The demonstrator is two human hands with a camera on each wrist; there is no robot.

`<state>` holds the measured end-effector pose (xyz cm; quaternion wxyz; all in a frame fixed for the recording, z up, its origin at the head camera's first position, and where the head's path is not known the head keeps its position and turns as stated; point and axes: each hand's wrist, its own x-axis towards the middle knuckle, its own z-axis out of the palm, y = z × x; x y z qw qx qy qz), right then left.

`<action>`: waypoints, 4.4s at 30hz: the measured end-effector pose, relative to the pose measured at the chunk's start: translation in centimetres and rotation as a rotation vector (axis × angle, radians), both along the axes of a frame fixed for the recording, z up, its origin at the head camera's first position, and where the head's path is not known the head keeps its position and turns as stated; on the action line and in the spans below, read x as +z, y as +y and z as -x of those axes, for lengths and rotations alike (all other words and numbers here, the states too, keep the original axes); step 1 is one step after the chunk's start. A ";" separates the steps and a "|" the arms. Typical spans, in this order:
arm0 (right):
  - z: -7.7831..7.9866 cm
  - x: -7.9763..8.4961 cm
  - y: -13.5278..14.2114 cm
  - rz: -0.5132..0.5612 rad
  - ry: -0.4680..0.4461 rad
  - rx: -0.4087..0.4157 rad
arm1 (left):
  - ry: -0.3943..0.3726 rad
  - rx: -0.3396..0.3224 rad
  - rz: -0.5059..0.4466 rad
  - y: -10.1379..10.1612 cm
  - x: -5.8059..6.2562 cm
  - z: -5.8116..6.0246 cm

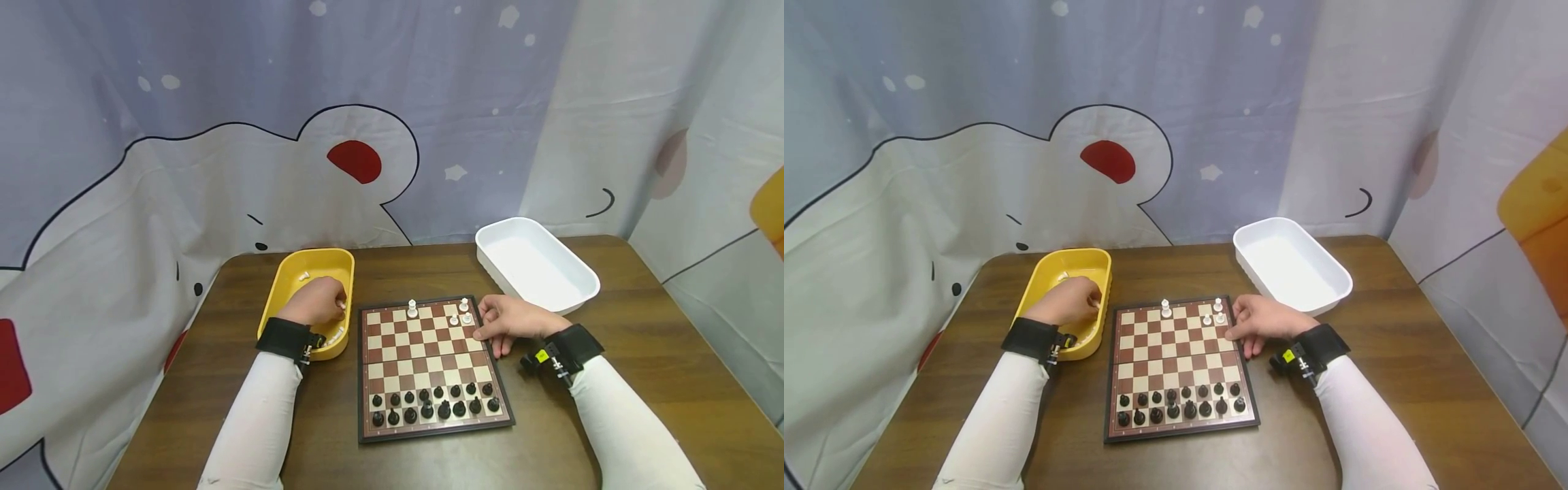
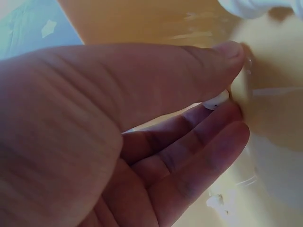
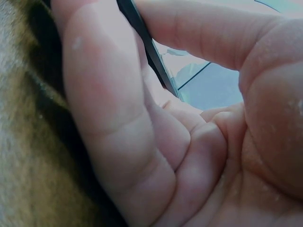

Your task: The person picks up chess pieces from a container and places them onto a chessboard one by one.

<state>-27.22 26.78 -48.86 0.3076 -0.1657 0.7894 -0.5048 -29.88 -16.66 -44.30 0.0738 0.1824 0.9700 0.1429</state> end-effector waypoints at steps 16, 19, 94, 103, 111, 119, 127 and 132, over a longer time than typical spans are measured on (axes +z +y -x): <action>0.0 -0.1 0.0 -0.002 -0.003 -0.002 | 0.021 0.034 0.026 0.3 -0.2 -0.1; 0.0 0.0 0.0 -0.004 0.001 -0.001 | 0.017 0.033 0.029 0.3 -0.2 -0.1; 0.1 -0.1 0.0 0.006 -0.010 -0.021 | 0.436 -0.269 -0.416 8.6 3.0 -4.3; -0.1 0.0 0.0 0.005 -0.019 -0.034 | 0.346 -0.330 -0.364 10.4 2.3 -4.3; -0.2 -0.2 -0.1 0.008 -0.011 -0.023 | 0.305 -0.396 -0.301 11.6 1.5 -4.3; -0.3 0.2 -0.2 0.000 -0.020 -0.047 | 0.258 -0.402 -0.289 12.4 0.7 -4.0; -0.1 0.1 -0.1 -0.007 -0.018 -0.046 | 0.235 -0.438 -0.252 13.3 -0.2 -3.8; 0.0 -0.1 0.0 0.002 -0.016 -0.035 | 0.222 -0.455 -0.244 13.8 -0.7 -3.5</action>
